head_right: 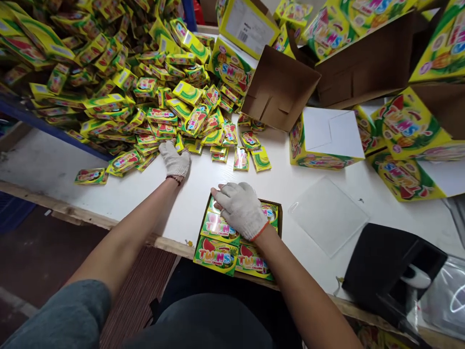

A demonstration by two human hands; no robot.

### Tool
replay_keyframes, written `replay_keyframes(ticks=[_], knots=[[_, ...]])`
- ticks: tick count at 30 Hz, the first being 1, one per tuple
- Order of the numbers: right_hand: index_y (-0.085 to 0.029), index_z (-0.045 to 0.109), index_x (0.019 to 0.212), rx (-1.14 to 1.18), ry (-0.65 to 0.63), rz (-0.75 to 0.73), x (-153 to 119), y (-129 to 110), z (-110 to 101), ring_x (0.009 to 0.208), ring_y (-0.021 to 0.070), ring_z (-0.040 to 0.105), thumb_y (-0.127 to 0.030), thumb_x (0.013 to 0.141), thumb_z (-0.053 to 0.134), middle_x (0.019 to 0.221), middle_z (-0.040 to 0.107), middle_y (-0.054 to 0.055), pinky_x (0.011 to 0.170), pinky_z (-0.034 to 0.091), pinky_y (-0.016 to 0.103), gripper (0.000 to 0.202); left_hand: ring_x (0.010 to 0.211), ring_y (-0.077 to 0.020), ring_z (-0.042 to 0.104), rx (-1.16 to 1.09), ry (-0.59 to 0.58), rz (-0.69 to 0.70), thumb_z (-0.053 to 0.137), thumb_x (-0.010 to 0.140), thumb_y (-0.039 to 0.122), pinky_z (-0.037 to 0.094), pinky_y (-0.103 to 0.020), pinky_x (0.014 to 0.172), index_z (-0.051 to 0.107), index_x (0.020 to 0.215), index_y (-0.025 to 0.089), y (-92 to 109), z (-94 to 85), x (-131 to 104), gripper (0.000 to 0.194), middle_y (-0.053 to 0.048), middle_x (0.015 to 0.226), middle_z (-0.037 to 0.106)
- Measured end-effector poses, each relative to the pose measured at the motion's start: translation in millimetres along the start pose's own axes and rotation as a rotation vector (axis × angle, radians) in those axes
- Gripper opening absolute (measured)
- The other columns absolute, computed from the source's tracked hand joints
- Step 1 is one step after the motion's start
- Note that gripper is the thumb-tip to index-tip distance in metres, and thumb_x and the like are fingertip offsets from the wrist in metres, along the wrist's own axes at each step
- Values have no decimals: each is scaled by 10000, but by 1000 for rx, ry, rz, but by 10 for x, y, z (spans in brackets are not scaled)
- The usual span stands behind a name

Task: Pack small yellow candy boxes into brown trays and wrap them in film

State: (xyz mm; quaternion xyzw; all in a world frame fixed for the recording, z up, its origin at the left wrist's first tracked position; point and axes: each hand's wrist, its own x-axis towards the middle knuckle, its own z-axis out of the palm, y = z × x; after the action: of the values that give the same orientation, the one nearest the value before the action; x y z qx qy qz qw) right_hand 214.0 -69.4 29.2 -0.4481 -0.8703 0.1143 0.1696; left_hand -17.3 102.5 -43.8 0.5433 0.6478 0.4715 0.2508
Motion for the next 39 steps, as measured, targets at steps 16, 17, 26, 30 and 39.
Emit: replay_keyframes(ticks=[16,17,26,30,39], knots=[[-222,664,1212,571,562,275,-6,46,69,1173,235,651,-471,1018,365,1211,715,103,1039,507,441,435,1066,-283,673,-814,-431,-383,583,780,451,564,-472,909,611,1025,165,483,-186,-1233,378,-152,1148,700],[-224,679,1184,553,606,293,-21,58,38,1170,241,652,-456,1008,393,1201,716,103,1049,498,448,408,1052,-273,677,-878,-443,-415,601,775,464,565,-469,910,612,1026,178,547,-272,-1224,380,-138,1161,698],[-231,458,1441,992,517,360,-197,-354,-263,1143,258,648,-651,985,339,1261,664,127,895,578,425,631,1044,-246,682,-723,-696,-12,790,748,482,551,-408,952,673,1178,249,1278,-662,-1708,503,-57,1176,701],[-244,573,1358,919,503,445,-454,-304,-547,1010,228,670,-553,999,375,1140,708,62,831,582,379,513,1162,-316,640,-301,-840,271,610,900,508,505,-483,1020,668,1261,222,1363,-637,-1923,463,-111,1228,698],[-226,719,884,148,-273,268,-863,-109,-504,724,192,609,-284,920,570,820,719,42,653,429,311,164,1369,-335,487,177,-748,780,549,932,372,291,-597,1188,611,1333,219,1016,-644,-2018,434,-157,1431,572]])
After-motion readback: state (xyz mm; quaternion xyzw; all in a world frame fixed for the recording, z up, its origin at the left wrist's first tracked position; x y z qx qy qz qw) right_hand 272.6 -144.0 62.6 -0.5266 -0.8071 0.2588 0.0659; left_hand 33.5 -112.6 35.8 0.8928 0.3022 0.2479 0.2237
